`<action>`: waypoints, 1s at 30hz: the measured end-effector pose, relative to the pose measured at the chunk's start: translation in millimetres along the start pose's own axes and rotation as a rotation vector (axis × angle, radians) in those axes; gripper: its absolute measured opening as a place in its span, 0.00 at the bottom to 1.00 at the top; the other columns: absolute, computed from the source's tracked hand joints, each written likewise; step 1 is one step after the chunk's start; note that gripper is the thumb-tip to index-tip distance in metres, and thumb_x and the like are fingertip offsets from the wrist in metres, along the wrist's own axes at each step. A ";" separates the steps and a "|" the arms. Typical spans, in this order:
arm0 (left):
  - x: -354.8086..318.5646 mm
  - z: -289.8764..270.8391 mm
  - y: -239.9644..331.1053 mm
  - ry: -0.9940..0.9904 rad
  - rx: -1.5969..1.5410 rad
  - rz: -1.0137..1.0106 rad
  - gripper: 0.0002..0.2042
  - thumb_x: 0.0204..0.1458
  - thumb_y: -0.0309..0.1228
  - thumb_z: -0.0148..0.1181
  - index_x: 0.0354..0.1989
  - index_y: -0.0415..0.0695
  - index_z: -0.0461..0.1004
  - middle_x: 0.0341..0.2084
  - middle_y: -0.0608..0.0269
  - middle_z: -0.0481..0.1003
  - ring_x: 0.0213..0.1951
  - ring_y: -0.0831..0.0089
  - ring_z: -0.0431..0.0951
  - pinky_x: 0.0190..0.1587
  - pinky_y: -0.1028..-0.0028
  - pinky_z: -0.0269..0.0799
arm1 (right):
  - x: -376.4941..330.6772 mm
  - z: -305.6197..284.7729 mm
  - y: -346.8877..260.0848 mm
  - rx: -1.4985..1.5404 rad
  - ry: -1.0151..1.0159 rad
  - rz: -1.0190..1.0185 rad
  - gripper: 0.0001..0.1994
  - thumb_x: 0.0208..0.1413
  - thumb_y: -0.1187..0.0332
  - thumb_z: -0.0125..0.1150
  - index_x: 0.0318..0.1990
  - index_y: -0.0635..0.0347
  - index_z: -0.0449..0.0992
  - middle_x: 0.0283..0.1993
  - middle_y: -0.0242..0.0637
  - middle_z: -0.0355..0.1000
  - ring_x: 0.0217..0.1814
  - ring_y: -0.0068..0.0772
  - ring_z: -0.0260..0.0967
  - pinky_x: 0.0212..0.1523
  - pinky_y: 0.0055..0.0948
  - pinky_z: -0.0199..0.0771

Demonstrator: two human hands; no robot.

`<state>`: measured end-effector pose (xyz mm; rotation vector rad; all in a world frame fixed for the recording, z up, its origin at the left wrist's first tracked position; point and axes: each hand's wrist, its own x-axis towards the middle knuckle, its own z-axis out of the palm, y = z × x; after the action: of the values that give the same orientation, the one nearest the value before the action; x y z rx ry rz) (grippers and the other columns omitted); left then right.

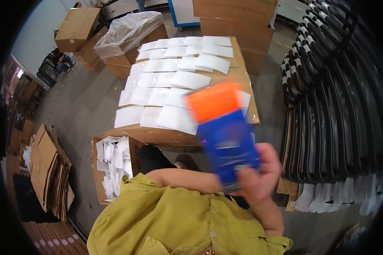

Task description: Applying adhesive tape to foam pads and stacking them on a cardboard box.

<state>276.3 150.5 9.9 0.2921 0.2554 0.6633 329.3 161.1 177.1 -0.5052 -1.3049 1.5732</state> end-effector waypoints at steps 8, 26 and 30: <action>-6.2 0.7 7.7 0.028 0.198 0.107 0.15 0.46 0.37 0.54 0.37 0.40 0.66 0.32 0.60 0.70 0.34 0.73 0.70 0.38 0.70 0.67 | -17.6 46.3 15.4 0.123 -0.380 0.287 0.15 0.43 0.75 0.59 0.37 0.69 0.62 0.32 0.39 0.71 0.32 0.16 0.66 0.31 0.15 0.66; -41.3 -11.9 5.7 0.155 0.552 0.311 0.17 0.45 0.39 0.55 0.38 0.40 0.65 0.34 0.58 0.69 0.36 0.70 0.69 0.40 0.69 0.66 | -21.3 61.2 26.9 -0.240 -0.628 -0.046 0.18 0.35 0.71 0.65 0.32 0.68 0.63 0.19 0.34 0.68 0.19 0.14 0.61 0.21 0.12 0.58; -48.9 -13.4 2.6 0.191 0.625 0.360 0.18 0.45 0.39 0.55 0.39 0.40 0.65 0.35 0.57 0.68 0.36 0.70 0.69 0.40 0.68 0.66 | -29.0 53.9 32.3 -0.278 -0.562 -0.073 0.19 0.33 0.69 0.66 0.31 0.67 0.64 0.17 0.33 0.67 0.16 0.14 0.59 0.17 0.14 0.55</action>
<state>233.3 123.8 5.1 0.8897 0.6033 0.9604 284.7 111.6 158.1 -0.1773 -1.9607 1.5357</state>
